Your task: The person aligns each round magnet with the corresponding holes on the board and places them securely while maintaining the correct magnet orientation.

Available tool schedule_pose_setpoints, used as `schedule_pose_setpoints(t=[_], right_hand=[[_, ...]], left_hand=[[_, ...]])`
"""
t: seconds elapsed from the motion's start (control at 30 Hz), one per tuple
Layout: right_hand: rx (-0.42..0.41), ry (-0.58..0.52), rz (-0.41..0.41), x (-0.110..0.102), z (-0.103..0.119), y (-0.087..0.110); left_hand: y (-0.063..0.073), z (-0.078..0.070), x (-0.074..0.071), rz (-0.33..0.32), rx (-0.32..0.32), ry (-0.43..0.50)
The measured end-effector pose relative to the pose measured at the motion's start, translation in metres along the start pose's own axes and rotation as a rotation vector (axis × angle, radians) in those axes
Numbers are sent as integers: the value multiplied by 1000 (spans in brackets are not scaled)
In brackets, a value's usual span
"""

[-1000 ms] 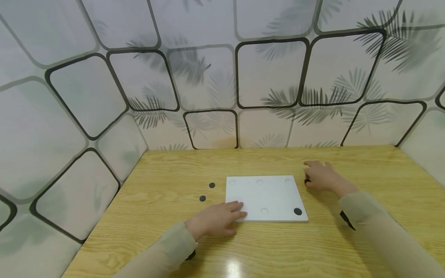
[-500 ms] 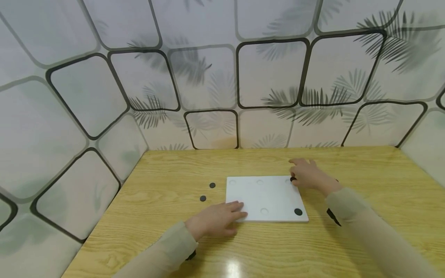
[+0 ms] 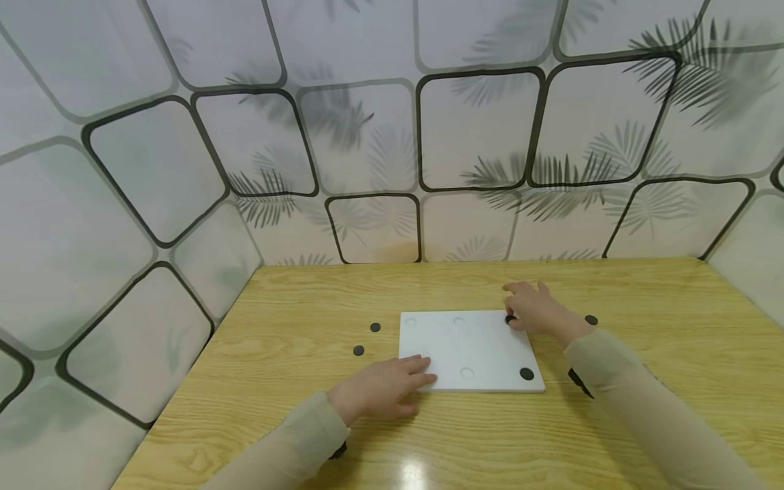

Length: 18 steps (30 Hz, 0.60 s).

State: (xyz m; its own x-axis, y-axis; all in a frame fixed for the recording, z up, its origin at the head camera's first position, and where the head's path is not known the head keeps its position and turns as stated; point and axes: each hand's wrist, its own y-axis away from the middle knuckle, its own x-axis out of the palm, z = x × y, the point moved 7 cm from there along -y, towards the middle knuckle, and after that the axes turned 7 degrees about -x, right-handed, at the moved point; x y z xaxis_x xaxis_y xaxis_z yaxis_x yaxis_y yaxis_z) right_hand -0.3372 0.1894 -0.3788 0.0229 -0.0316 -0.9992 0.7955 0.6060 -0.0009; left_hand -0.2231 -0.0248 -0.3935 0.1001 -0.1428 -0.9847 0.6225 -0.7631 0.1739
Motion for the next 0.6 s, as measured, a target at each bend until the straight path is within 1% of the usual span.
schedule_pose_setpoints(t=[0.33, 0.6], right_hand=[[38, -40, 39, 4, -2, -1], [49, -33, 26, 3, -5, 0]], left_hand=[[-1, 1, 1, 1, -4, 6], [0, 1, -1, 4, -5, 9]])
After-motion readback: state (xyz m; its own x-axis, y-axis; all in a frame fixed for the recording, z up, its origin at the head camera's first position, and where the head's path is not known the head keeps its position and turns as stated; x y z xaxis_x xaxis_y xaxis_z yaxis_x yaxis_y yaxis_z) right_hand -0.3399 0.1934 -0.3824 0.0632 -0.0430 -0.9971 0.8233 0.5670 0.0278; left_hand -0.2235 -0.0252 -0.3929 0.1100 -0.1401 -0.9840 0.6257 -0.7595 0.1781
